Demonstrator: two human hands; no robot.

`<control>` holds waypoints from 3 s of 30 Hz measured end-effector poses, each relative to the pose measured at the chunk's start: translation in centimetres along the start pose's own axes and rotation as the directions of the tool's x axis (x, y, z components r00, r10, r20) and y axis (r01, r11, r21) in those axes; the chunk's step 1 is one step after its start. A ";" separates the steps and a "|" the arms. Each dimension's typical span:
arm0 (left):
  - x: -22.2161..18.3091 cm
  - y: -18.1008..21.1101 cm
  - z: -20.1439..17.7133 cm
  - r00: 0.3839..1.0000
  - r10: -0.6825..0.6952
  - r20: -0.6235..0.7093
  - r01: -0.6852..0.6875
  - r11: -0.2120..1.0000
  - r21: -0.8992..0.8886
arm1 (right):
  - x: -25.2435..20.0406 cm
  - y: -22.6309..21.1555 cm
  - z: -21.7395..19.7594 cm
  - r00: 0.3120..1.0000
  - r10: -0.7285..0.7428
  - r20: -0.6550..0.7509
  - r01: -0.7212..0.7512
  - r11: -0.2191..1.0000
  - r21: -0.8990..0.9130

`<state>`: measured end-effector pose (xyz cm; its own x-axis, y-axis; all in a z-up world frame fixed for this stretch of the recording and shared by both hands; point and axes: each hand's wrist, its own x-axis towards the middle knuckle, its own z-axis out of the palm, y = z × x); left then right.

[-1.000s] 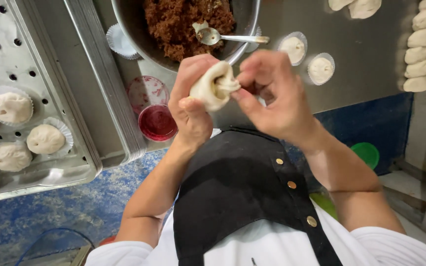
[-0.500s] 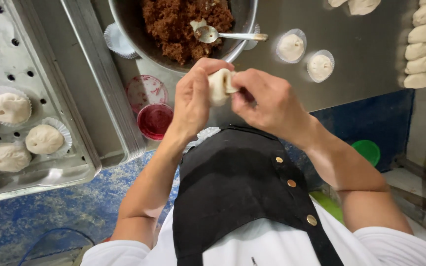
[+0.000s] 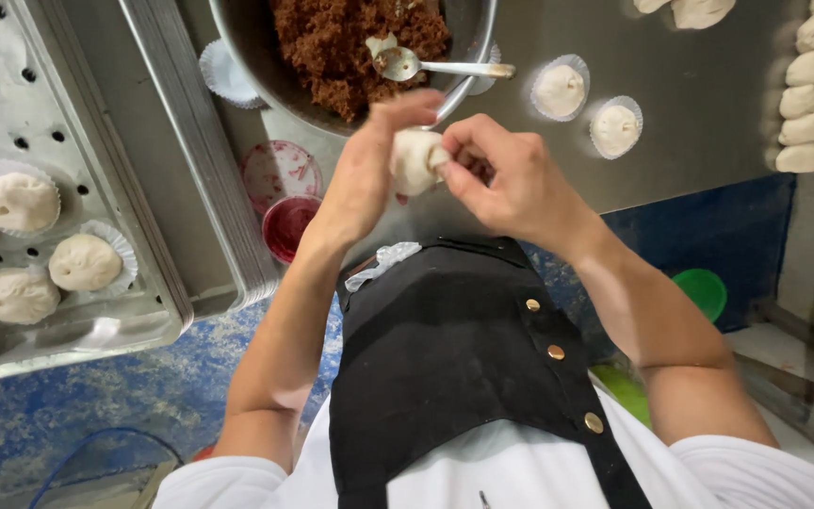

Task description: Fill and fold dough to prepare siopao or steamed buns.

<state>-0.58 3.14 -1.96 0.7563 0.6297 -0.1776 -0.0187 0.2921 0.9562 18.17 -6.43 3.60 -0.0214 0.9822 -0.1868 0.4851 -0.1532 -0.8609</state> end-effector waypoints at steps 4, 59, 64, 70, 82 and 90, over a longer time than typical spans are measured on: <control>0.8 -1.5 0.0 0.998 -0.045 -0.039 0.034 0.968 -0.249 | 0.1 0.6 0.8 0.959 -0.173 -0.224 0.126 0.970 -0.208; -0.9 -23.3 6.5 0.944 -0.329 0.004 0.328 0.941 0.082 | -8.7 17.6 8.4 0.834 0.054 -0.549 -0.376 0.784 -0.494; 4.6 -21.3 10.5 0.925 -0.366 -0.104 0.358 0.929 -0.092 | -8.6 20.4 8.6 0.828 0.164 -0.537 -0.139 0.986 0.087; 7.6 -20.3 11.6 0.886 -0.456 -0.081 0.416 0.861 -0.292 | -10.5 18.6 3.8 0.858 0.388 -0.337 -0.088 0.757 0.648; 17.9 -11.5 19.5 0.991 -0.109 0.072 0.006 0.586 0.810 | -18.8 33.4 -8.2 0.720 0.614 -0.324 0.054 0.416 0.908; 20.5 -18.0 18.8 0.989 -0.115 0.089 -0.017 0.515 0.857 | -11.1 27.7 -9.2 0.814 0.278 -0.509 -0.360 0.931 -0.066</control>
<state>27.56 -2.72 -18.48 0.8085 0.5255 -0.2648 0.5377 -0.4770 0.6952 39.88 -20.55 -13.82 0.5628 0.8127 -0.1508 0.5172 -0.4886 -0.7027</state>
